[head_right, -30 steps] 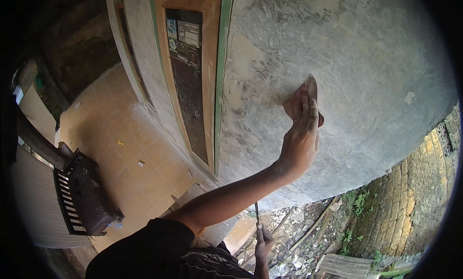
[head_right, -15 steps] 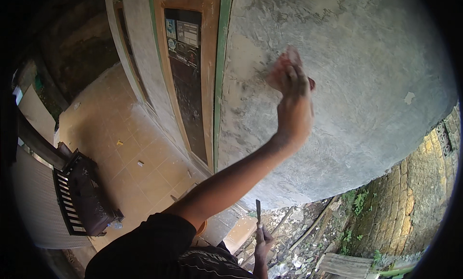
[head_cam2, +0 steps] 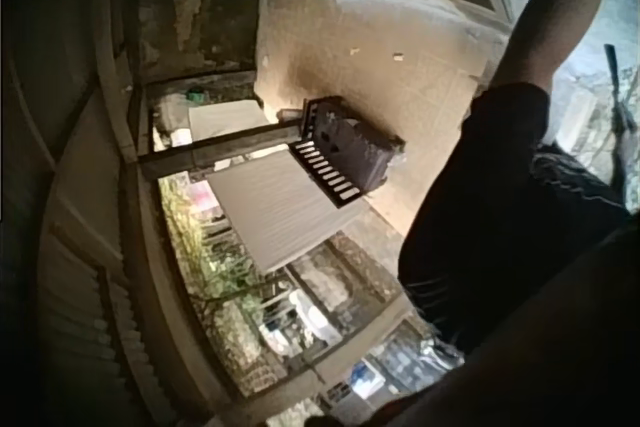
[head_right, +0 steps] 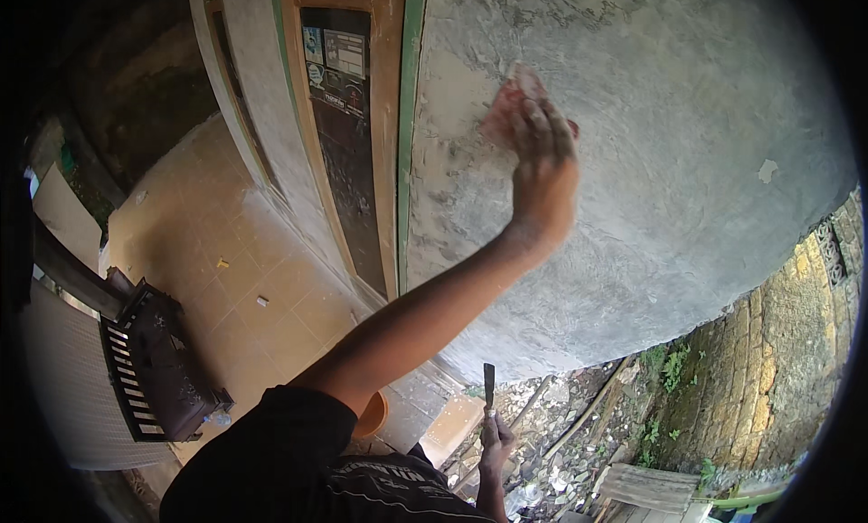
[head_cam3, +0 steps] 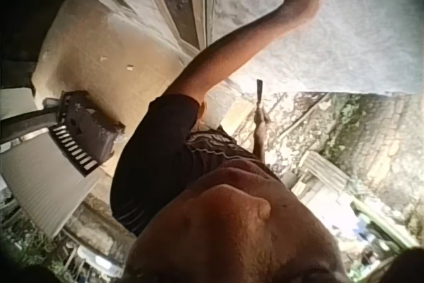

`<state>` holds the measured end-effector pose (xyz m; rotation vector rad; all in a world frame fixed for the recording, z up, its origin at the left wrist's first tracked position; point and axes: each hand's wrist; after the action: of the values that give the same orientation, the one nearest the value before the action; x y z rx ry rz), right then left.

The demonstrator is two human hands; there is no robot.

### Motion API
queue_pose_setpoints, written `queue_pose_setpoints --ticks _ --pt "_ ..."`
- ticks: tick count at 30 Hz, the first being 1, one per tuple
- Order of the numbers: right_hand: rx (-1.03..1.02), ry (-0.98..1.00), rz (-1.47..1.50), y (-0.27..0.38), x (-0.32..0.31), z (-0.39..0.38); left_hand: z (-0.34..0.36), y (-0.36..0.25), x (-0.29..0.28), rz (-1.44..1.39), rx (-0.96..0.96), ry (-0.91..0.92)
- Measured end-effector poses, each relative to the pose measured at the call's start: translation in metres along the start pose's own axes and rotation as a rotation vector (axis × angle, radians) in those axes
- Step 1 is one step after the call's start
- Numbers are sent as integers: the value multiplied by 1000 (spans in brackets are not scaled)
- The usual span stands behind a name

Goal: The person applies wall putty to a concrete wall using a spreader and a putty knife.

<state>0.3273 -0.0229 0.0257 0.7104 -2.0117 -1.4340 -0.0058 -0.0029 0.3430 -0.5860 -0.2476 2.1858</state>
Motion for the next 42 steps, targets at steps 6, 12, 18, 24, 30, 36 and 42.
queue_pose_setpoints --ticks 6,12,18,24,30,36,42 --pt "-27 71 -24 7 19 -3 -98 -54 -81 -542 190 218" --pt "-83 171 243 75 49 -14 -118 53 -144 -1435 -780 201" --pt "-106 471 123 164 91 -29 -138 109 -179 -1354 -984 94" --pt "-86 651 63 186 149 -13 -166 113 -230 -1084 -831 281" --pt "99 670 -236 182 160 -47 -168 157 -262 -1109 -958 -99" --pt "73 657 -87 187 186 -29 -181 176 -293 -984 -928 104" --pt "243 682 -268 177 171 -36 -177 175 -296 -1018 -951 16"
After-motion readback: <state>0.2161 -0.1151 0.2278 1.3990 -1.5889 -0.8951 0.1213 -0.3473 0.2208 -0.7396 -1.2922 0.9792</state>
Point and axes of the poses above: each hand's wrist, its own z-axis towards the middle knuckle, its own x-axis out of the palm, y = z × x
